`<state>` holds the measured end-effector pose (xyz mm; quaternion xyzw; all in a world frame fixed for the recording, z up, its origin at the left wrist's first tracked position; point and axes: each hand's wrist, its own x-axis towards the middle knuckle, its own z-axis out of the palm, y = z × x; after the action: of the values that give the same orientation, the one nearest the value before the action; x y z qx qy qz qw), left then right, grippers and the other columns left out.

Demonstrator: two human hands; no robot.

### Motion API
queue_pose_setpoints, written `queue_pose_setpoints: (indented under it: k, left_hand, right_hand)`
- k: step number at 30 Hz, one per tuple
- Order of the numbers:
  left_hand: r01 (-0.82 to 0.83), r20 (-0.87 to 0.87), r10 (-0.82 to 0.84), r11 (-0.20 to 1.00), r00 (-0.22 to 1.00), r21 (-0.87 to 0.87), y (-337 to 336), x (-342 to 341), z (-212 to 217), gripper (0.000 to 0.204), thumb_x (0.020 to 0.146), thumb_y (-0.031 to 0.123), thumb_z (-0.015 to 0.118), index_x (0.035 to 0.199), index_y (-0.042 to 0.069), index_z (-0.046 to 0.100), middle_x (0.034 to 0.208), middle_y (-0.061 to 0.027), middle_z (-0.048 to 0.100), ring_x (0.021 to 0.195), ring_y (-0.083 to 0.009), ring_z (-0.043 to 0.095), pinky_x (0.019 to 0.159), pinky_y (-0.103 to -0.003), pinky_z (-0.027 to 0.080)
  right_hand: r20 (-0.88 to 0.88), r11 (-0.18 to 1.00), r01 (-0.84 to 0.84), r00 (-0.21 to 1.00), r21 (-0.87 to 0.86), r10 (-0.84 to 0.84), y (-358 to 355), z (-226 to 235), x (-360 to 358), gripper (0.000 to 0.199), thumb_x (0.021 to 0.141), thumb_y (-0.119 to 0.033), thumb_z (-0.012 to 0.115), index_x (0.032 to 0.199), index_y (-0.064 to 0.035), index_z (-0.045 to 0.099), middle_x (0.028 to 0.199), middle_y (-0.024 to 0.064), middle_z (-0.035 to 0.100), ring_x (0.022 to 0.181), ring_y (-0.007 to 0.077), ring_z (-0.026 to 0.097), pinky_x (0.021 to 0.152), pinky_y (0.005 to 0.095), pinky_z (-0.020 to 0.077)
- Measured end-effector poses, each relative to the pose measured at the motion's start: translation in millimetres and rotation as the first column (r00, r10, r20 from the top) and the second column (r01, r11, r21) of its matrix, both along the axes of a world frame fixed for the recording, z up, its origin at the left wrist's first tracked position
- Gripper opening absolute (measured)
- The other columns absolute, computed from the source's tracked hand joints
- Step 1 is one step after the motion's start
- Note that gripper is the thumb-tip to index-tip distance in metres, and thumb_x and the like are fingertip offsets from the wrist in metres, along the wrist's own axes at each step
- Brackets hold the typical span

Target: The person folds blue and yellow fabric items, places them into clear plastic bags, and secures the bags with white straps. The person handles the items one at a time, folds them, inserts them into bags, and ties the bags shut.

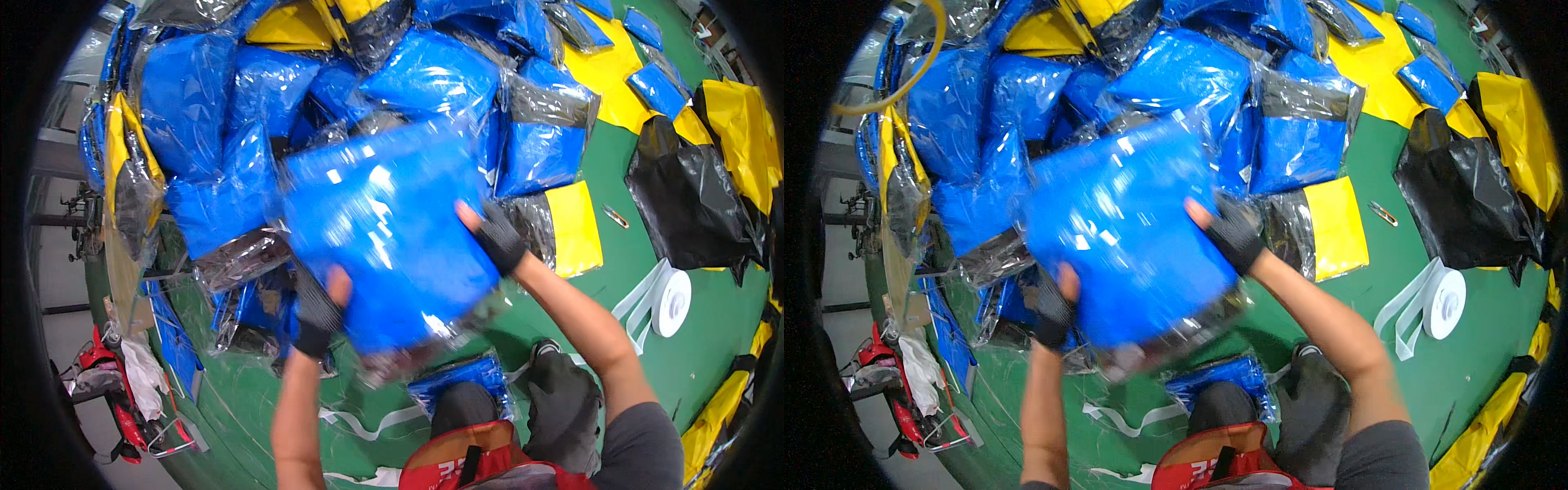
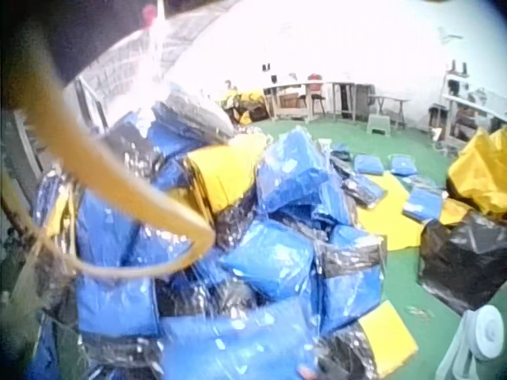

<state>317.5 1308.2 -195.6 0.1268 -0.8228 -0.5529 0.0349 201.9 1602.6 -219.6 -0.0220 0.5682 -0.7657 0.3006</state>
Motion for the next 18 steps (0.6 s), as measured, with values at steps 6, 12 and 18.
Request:
queue_pose_setpoints:
  k: [6, 12, 18]
  left_hand:
    - [-0.177, 0.275, 0.099, 0.944, 0.956, 0.277, 128.5, 110.9, -105.2, 0.087, 0.071, 0.035, 0.078, 0.134, -0.002, 0.030, 0.126, -0.0210, 0.047, 0.114, -0.0315, 0.049, 0.097, -0.042, 0.040]
    - [-0.159, 0.364, 0.072, 0.964, 0.928, 0.214, 204.8, 166.6, -19.7, 0.061, 0.075, 0.030, 0.074, 0.121, 0.000, 0.049, 0.111, -0.0160, 0.060, 0.100, -0.0298, 0.059, 0.091, -0.041, 0.045]
    - [0.770, -0.310, -0.816, 0.570, 0.489, -0.287, 237.3, 136.8, 65.1, 0.027, 0.079, 0.020, 0.065, 0.106, 0.016, 0.063, 0.111, -0.0070, 0.064, 0.106, -0.0261, 0.060, 0.100, -0.050, 0.037]
  right_hand:
    - [-0.052, 0.833, -0.036, 0.996, 0.552, 0.077, 92.2, -75.1, 92.8, 0.057, 0.087, -0.046, 0.058, 0.119, 0.0015, 0.056, 0.124, 0.0194, 0.054, 0.113, 0.0284, 0.052, 0.097, 0.0395, 0.0394]
    - [0.102, 0.943, -0.101, 0.992, 0.317, 0.072, 174.6, -55.1, 133.7, 0.074, 0.084, -0.063, 0.043, 0.122, 0.0012, 0.049, 0.126, 0.0232, 0.047, 0.112, 0.0347, 0.048, 0.098, 0.0457, 0.0372]
    - [0.595, 0.944, -0.299, 0.787, 0.137, 0.163, 222.0, -48.6, 161.9, 0.068, 0.086, -0.061, 0.046, 0.125, -0.0060, 0.051, 0.121, 0.0113, 0.054, 0.104, 0.0208, 0.054, 0.087, 0.0342, 0.0469]
